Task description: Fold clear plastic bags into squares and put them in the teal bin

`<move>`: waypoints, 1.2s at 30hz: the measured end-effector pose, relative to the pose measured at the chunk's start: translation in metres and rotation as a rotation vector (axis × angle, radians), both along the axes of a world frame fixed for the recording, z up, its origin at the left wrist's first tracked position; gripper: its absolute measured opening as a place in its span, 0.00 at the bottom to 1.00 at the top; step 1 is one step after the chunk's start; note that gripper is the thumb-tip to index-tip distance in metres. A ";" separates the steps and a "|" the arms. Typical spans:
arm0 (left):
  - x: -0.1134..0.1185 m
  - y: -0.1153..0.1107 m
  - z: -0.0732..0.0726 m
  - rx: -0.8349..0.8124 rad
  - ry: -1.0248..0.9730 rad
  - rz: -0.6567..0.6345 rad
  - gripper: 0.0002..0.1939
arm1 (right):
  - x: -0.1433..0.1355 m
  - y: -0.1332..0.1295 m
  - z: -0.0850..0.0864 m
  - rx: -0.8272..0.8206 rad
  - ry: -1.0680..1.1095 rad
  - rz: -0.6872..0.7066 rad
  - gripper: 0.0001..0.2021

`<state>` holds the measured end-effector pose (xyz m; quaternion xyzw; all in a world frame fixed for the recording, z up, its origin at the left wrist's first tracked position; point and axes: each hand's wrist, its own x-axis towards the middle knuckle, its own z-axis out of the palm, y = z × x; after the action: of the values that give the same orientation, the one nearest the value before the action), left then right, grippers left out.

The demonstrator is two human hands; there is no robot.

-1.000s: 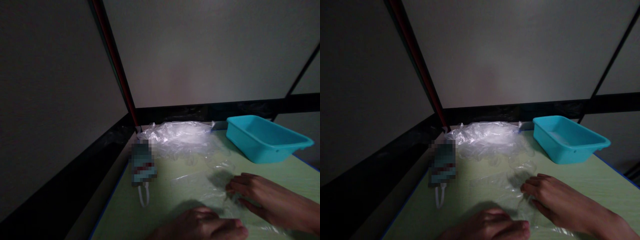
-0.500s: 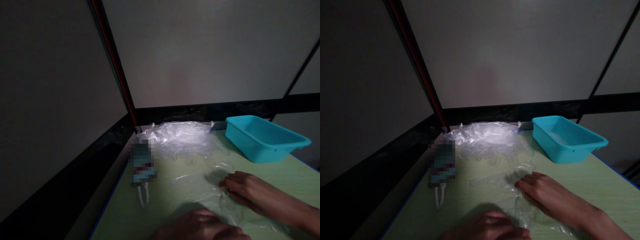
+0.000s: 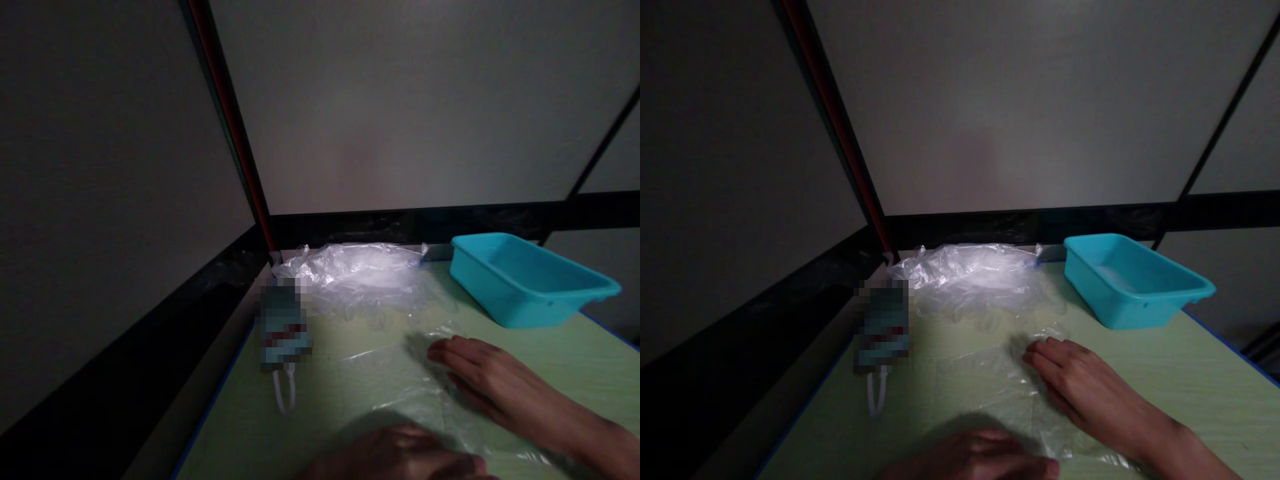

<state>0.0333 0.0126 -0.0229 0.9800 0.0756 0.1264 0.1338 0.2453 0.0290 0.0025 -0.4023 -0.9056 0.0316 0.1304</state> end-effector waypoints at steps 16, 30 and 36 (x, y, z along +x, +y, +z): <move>0.001 0.003 -0.009 0.182 -0.047 0.006 0.14 | -0.011 0.001 -0.032 -0.044 0.022 -0.118 0.25; -0.001 0.005 -0.007 0.213 0.027 -0.038 0.09 | -0.012 0.001 -0.045 -0.098 0.038 -0.167 0.26; -0.006 0.006 -0.007 0.104 0.010 -0.038 0.08 | -0.011 0.001 -0.045 -0.101 0.012 -0.172 0.26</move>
<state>0.0272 0.0183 -0.0300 0.9875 0.0508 0.1225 0.0848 0.2340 0.0297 -0.0427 -0.4844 -0.8642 0.0682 0.1179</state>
